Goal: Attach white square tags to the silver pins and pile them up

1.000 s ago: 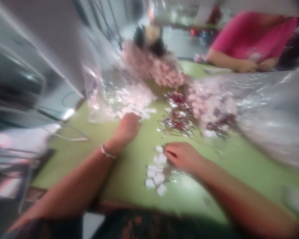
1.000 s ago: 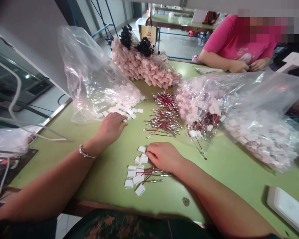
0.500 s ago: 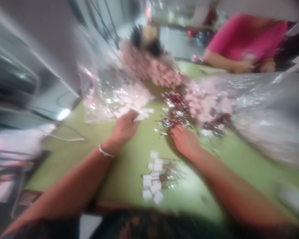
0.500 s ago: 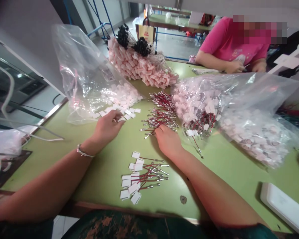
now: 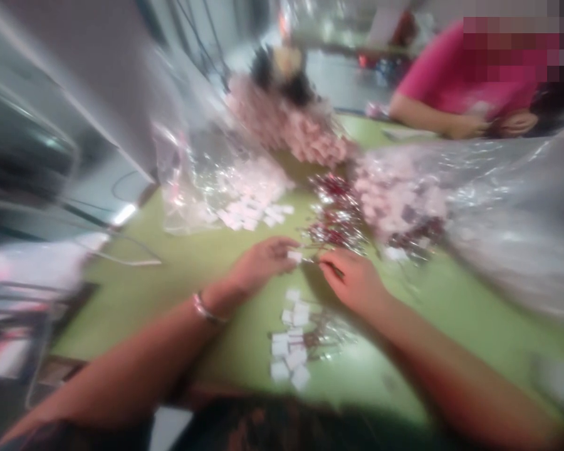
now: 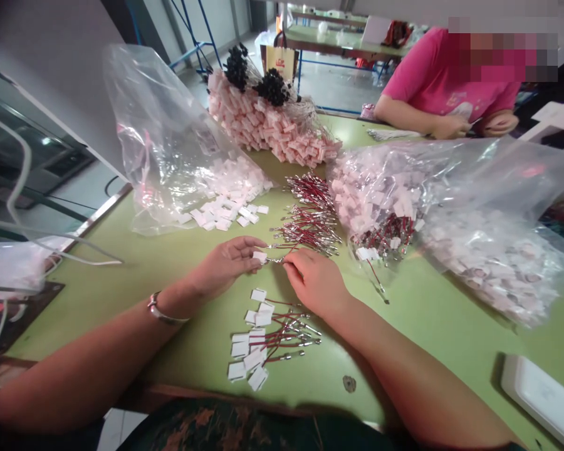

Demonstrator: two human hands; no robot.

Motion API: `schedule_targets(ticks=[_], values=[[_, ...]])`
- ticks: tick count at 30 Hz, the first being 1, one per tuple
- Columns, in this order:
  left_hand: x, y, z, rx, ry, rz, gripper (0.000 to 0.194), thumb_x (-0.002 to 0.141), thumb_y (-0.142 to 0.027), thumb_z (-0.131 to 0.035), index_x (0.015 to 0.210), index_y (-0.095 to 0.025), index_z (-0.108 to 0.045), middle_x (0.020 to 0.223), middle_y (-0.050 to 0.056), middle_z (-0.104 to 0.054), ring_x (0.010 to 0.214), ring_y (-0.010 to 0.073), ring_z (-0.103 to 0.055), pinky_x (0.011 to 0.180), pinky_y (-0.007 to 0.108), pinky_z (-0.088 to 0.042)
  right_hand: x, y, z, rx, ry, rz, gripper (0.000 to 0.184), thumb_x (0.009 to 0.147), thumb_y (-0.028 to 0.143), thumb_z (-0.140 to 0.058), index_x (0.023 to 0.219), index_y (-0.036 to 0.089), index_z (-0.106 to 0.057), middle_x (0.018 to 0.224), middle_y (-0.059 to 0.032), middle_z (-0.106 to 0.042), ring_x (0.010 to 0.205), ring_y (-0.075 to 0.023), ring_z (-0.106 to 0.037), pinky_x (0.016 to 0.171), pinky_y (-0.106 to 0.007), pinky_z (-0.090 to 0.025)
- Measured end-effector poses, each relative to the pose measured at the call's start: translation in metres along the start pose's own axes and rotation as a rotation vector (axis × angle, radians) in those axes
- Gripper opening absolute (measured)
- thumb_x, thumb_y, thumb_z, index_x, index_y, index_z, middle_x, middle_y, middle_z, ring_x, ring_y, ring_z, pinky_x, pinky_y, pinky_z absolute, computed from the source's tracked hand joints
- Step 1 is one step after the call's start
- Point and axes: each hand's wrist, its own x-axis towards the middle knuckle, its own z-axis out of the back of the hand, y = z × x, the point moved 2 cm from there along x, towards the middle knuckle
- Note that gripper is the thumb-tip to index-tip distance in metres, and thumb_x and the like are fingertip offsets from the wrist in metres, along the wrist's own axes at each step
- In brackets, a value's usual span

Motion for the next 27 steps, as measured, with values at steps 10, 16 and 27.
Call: schedule_targets(ticks=[10, 16, 27], values=[[-0.004, -0.004, -0.002, -0.125, 0.072, 0.09, 0.038, 0.071, -0.029, -0.078, 0.105, -0.016, -0.071, 0.077, 0.004, -0.071, 0.062, 0.0083, -0.058, 0.062, 0.024, -0.045, -0.002, -0.001, -0.001, -0.023, -0.031, 0.048, 0.022, 0.093, 0.023, -0.043, 0.093, 0.019, -0.064, 0.085, -0.0072, -0.067, 0.077, -0.018, -0.06, 0.069, -0.031, -0.045], [-0.004, -0.001, 0.0, -0.107, -0.007, 0.144, 0.037, 0.069, -0.035, -0.079, 0.096, -0.011, -0.074, 0.072, 0.007, -0.071, 0.064, 0.0129, -0.064, 0.064, 0.027, -0.05, -0.004, 0.001, -0.008, -0.043, 0.067, 0.081, 0.023, 0.092, 0.023, -0.042, 0.093, 0.019, -0.065, 0.083, -0.0067, -0.067, 0.075, -0.0176, -0.058, 0.068, -0.031, -0.043], [-0.009, -0.012, -0.007, -0.246, 0.042, 0.189, 0.037, 0.082, -0.033, -0.068, 0.111, -0.009, -0.064, 0.069, 0.006, -0.067, 0.059, 0.0103, -0.06, 0.057, 0.023, -0.044, -0.001, 0.025, 0.002, 0.426, 0.341, -0.294, 0.023, 0.086, 0.025, -0.047, 0.064, 0.021, -0.054, 0.057, 0.0038, -0.054, 0.054, -0.011, -0.048, 0.054, -0.024, -0.036]])
